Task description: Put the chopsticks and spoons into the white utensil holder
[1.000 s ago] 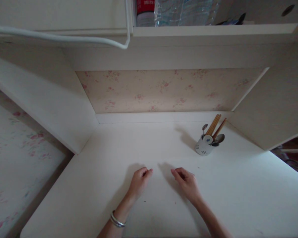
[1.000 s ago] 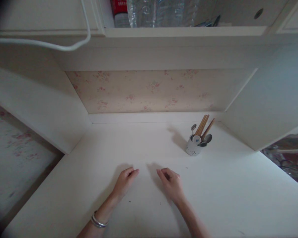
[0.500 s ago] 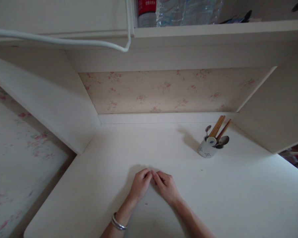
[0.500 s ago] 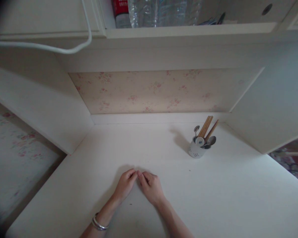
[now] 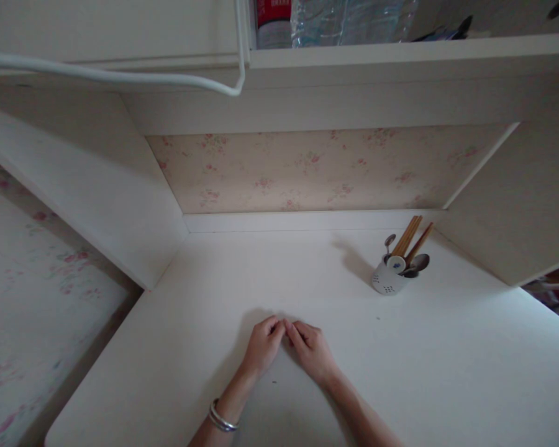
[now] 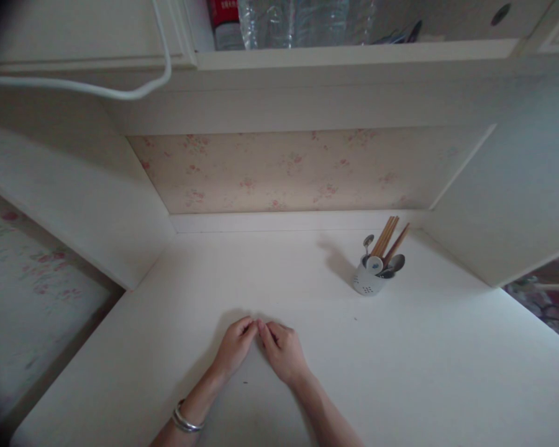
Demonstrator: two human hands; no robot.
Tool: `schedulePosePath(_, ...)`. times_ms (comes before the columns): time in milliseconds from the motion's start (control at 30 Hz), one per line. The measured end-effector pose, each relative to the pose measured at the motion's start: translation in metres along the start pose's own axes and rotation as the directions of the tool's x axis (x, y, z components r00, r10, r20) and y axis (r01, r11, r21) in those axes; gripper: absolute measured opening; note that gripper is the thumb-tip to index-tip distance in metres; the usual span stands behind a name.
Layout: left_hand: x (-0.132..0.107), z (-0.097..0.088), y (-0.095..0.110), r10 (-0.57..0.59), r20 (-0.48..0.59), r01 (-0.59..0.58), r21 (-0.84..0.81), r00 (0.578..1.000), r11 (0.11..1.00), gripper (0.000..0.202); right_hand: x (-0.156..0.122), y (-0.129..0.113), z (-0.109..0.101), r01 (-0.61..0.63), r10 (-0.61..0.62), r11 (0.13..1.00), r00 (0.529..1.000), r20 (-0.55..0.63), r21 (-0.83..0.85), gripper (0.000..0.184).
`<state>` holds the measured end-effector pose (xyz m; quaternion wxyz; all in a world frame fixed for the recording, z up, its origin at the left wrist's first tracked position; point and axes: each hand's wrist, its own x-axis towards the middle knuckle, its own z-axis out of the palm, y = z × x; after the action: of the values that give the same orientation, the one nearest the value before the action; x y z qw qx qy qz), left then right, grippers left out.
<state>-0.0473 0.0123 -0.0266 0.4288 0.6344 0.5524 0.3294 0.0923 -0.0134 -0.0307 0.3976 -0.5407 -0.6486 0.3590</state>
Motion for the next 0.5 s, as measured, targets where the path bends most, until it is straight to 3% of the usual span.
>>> schedulePosePath(500, -0.0009, -0.0005, 0.0020, -0.004, 0.013, 0.004, 0.001, 1.000, 1.000, 0.036, 0.0002, -0.0016, -0.0005, 0.019, -0.019, 1.000, 1.000, -0.003, -0.015, 0.048)
